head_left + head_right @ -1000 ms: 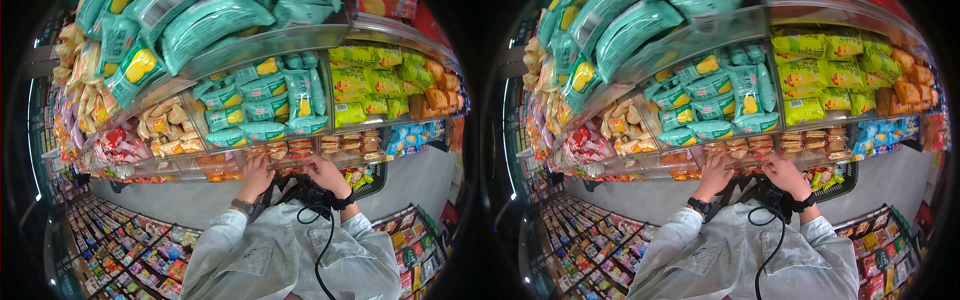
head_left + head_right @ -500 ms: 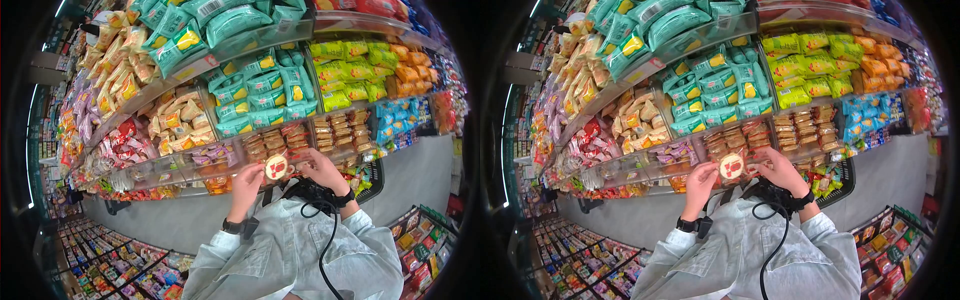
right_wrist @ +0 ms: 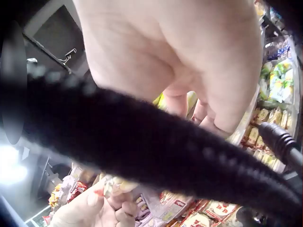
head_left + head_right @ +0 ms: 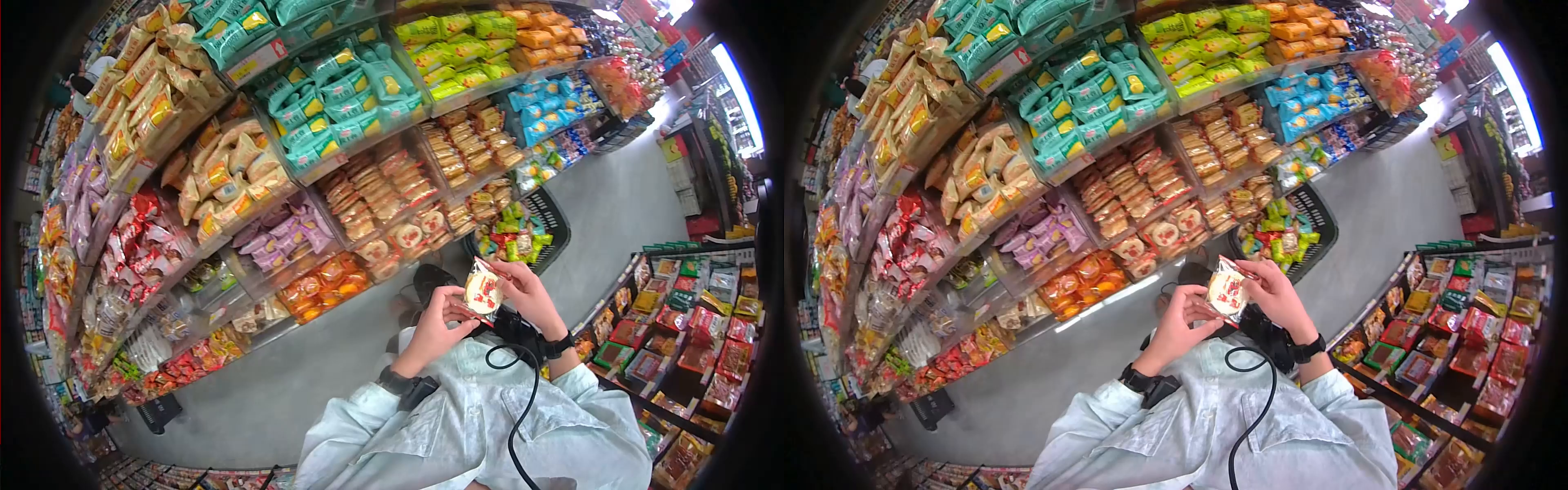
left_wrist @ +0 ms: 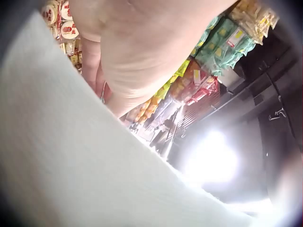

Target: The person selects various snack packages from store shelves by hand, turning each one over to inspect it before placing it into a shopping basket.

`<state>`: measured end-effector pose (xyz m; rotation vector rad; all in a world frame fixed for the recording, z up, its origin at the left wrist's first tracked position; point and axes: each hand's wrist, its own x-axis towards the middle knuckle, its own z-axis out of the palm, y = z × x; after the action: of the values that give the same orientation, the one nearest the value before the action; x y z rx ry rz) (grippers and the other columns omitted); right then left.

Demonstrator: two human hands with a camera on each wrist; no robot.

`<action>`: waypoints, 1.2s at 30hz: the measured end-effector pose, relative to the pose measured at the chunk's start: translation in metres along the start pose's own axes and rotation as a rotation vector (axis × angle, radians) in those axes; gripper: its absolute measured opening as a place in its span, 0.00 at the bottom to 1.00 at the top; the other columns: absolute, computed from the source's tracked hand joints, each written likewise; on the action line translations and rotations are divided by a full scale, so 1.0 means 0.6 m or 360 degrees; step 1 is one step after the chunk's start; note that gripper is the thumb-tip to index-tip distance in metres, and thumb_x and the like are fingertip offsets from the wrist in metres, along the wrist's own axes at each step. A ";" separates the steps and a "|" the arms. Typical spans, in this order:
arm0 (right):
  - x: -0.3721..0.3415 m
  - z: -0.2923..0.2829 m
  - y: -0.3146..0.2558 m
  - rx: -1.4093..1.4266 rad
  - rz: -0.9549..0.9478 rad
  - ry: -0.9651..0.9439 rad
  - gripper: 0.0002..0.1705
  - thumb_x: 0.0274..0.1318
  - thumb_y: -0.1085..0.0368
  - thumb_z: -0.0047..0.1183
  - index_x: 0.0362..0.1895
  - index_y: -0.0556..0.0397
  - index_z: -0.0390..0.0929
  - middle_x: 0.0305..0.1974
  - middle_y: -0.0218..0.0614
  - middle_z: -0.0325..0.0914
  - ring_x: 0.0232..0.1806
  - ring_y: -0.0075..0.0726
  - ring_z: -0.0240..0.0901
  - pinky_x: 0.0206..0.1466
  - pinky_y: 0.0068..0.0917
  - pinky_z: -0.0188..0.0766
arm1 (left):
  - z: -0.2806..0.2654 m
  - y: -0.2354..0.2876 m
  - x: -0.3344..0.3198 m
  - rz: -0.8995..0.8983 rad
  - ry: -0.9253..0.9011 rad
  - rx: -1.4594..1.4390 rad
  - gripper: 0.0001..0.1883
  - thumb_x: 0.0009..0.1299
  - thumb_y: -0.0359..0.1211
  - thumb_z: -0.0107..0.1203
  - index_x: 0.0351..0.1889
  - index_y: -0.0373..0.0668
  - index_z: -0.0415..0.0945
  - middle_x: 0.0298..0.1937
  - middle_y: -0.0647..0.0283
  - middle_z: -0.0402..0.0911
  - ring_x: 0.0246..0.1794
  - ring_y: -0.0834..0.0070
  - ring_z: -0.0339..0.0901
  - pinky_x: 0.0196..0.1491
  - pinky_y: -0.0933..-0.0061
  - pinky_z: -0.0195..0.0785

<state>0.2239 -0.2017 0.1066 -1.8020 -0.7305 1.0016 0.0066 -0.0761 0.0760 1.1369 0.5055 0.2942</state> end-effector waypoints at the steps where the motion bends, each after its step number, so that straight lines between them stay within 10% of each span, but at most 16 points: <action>1: -0.020 -0.009 0.008 -0.0064 -0.0056 0.0070 0.21 0.75 0.70 0.61 0.69 0.54 0.83 0.50 0.31 0.80 0.49 0.24 0.78 0.54 0.24 0.75 | 0.010 0.001 -0.008 -0.0027 -0.0097 0.0117 0.34 0.71 0.23 0.75 0.70 0.41 0.65 0.54 0.58 0.86 0.57 0.72 0.88 0.63 0.67 0.82; 17: -0.142 -0.257 0.124 0.0411 -0.0149 0.0419 0.16 0.79 0.69 0.58 0.66 0.55 0.80 0.43 0.27 0.85 0.43 0.15 0.78 0.48 0.22 0.77 | 0.305 -0.051 0.096 0.0034 -0.0397 0.1266 0.26 0.70 0.41 0.78 0.48 0.43 0.68 0.33 0.62 0.87 0.39 0.63 0.91 0.44 0.60 0.82; 21: -0.152 -0.389 0.163 0.0363 -0.0166 0.0551 0.15 0.80 0.66 0.58 0.64 0.55 0.79 0.38 0.31 0.87 0.41 0.20 0.84 0.43 0.26 0.79 | 0.391 -0.073 0.168 0.0231 -0.0102 0.1223 0.25 0.69 0.39 0.79 0.49 0.43 0.71 0.34 0.61 0.86 0.37 0.65 0.89 0.42 0.61 0.81; 25: -0.213 -0.521 0.161 -0.0116 0.0117 0.0794 0.12 0.80 0.62 0.59 0.55 0.57 0.82 0.26 0.31 0.86 0.29 0.26 0.87 0.32 0.28 0.79 | 0.407 -0.049 0.262 0.0462 0.0845 0.1239 0.19 0.74 0.30 0.74 0.53 0.41 0.72 0.33 0.67 0.78 0.32 0.76 0.77 0.41 0.70 0.74; 36: -0.239 -0.575 0.247 0.0179 0.0127 0.0893 0.10 0.81 0.62 0.57 0.50 0.57 0.83 0.27 0.29 0.83 0.29 0.22 0.85 0.34 0.24 0.79 | 0.397 -0.087 0.250 0.0247 0.0870 0.1233 0.19 0.74 0.32 0.72 0.56 0.41 0.75 0.33 0.65 0.77 0.33 0.73 0.77 0.42 0.66 0.74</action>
<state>0.4617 -0.5256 0.1026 -1.8965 -0.2514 0.5264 0.2573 -0.2138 0.0709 1.8637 1.0720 0.5788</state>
